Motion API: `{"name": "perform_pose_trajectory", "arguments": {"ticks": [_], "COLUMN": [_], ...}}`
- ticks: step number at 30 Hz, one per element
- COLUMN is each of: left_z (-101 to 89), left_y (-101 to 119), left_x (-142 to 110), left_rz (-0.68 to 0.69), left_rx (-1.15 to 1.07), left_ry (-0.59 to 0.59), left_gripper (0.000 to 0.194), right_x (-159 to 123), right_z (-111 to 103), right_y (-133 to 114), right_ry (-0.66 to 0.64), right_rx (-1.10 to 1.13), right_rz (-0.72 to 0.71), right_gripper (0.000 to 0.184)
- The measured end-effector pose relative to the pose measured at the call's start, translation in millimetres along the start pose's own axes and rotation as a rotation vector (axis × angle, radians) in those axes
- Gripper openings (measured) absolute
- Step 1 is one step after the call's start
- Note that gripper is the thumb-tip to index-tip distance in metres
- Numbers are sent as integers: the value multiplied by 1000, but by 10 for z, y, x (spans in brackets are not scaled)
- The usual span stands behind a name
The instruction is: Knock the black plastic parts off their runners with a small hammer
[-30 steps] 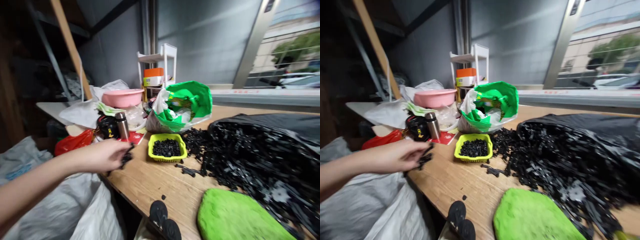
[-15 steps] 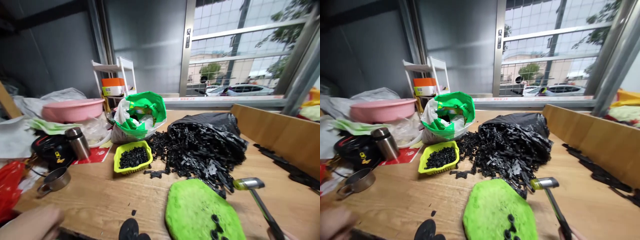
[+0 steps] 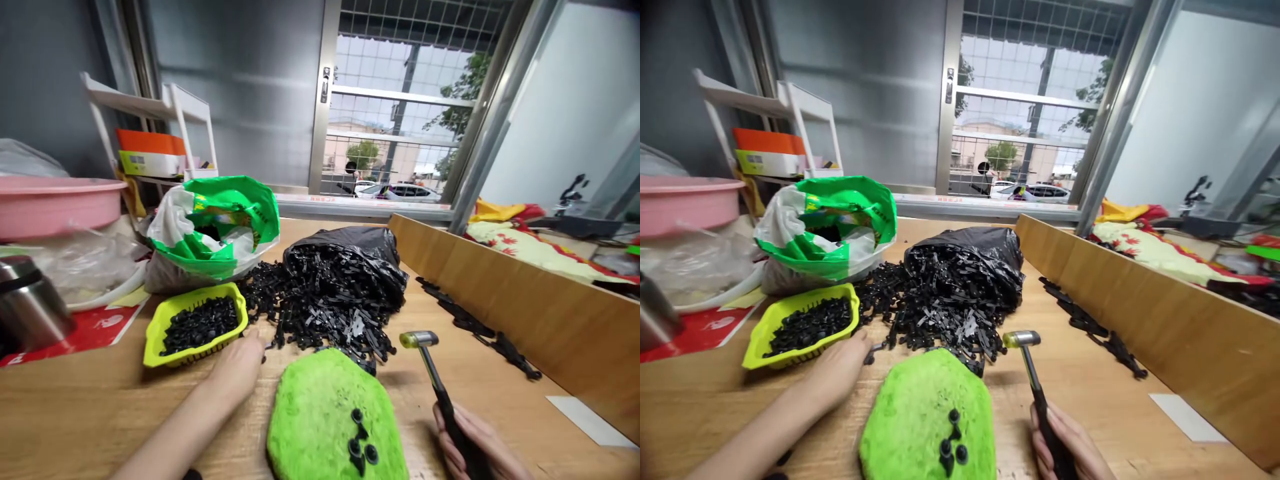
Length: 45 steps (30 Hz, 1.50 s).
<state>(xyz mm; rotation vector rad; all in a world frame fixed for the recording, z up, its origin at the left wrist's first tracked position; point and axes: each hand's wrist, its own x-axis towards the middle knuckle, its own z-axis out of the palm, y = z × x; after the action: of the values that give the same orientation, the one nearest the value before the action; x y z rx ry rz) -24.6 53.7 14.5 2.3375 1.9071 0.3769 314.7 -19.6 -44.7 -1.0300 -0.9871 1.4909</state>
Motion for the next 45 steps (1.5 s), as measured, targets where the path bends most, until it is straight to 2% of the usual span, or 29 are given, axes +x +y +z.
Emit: {"name": "perform_pose_trajectory", "arguments": {"ticks": [5,10,13,16,19,22,26,31,36,41,43,45], "left_z": [-44,34,51,60,110,175,206,260,347,320,309,310], "left_y": [-133,-227,-239,-115,140,402,627,754,767,763,764,762], "left_x": [-221,-376,-410,-409,-385,-342,-257,-158,-141,-152,-153,-149], "left_rz": [6,-135,-205,-196,-193,-187,-126,-113,-142,-172,-181,-190], "left_rx": [187,88,-201,-696,-1144,-1386,-1362,-1310,-1358,-1387,-1394,-1404], "left_ry": [-22,-29,34,71,-35,-194,-337,-467,-483,-482,-483,-480], "left_gripper": [25,31,26,21,23,26,21,19,22,22,22,22], "right_x": [-7,-5,-1,8,17,20,16,7,-20,-11,-29,-83], "right_z": [-11,-21,-36,-56,-78,-84,-71,-85,-34,-12,-47,-108], "right_y": [-5,23,39,62,91,104,93,103,64,55,82,117], "right_ry": [-81,-90,-97,-104,-98,-117,-104,-117,-105,-104,-101,-23], "right_rx": [13,16,28,16,-19,-44,-52,-53,-65,-129,-221,-452], "right_rz": [-34,-51,-48,-58,-63,-66,-72,-63,-75,-63,-71,-153], "right_gripper": [33,30,29,29,31,32,33,33,33,36,39,39]}}
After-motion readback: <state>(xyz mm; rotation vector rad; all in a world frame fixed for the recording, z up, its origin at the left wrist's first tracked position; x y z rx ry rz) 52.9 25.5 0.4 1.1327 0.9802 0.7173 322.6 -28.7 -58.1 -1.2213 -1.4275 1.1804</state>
